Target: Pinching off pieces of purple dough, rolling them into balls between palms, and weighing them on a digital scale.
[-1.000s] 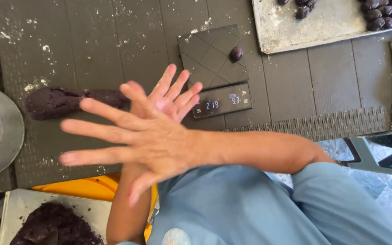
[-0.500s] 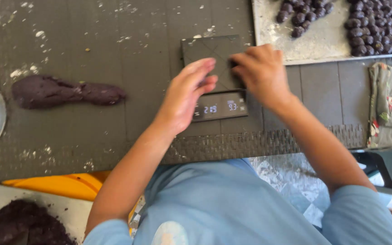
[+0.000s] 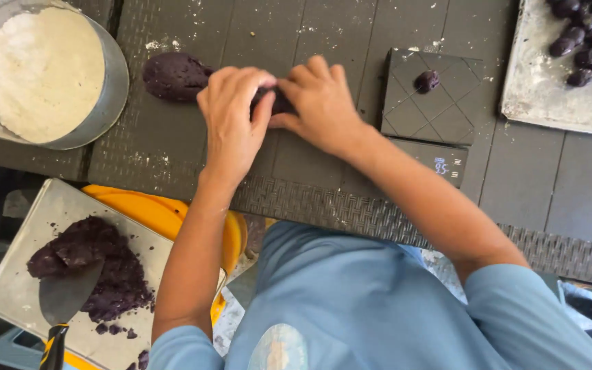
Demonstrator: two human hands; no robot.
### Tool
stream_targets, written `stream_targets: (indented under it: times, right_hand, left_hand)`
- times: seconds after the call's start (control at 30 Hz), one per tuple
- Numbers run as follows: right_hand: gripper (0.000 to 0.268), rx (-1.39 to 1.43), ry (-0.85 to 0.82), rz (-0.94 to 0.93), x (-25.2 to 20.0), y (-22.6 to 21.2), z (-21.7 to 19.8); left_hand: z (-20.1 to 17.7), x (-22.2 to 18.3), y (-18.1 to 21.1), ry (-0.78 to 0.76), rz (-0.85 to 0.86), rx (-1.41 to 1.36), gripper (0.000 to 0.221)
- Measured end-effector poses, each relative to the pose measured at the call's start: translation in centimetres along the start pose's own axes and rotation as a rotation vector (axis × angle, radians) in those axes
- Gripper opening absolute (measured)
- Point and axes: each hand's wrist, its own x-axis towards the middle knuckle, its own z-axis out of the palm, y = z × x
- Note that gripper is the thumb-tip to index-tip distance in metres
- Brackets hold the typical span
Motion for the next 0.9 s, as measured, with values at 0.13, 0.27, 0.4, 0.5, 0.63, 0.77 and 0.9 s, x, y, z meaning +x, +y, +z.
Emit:
stream_targets:
  times: [0.13,0.27,0.4,0.5,0.63,0.77,0.9]
  right_hand:
    - [0.022,0.046,0.134,-0.020,-0.1,-2.4,2.6]
    - [0.022,-0.026,0.296,-0.057,0.4,-3.4,2.1]
    - [0.010,-0.022,0.373,-0.140,-0.3,-2.7,2.7]
    - [0.010,0.138,0.287,-0.008,-1.7,-1.9,-0.7]
    - [0.035,0.426,0.213,0.272,-2.0,-3.8,-5.6]
    - [0.050,0.152,-0.064,0.228,-4.0,-3.5,-7.6]
    - [0.078,0.396,-0.070,0.249,-3.2,-2.0,-9.5]
  left_hand:
    - [0.1,-2.1,-0.8,-0.013,-0.017,0.074,0.012]
    - [1.3,-2.3,-1.7,0.071,0.084,0.116,0.011]
    - [2.3,-2.7,-3.1,0.097,0.071,0.219,0.017]
    - [1.4,-1.9,-2.2,0.036,-0.020,0.136,0.013]
    - [2.1,1.0,3.9,0.167,-0.614,-1.224,0.059]
    - [2.9,2.0,7.1,0.212,-0.864,-1.551,0.045]
    - [6.5,-0.9,7.2,-0.140,-0.833,-2.035,0.097]
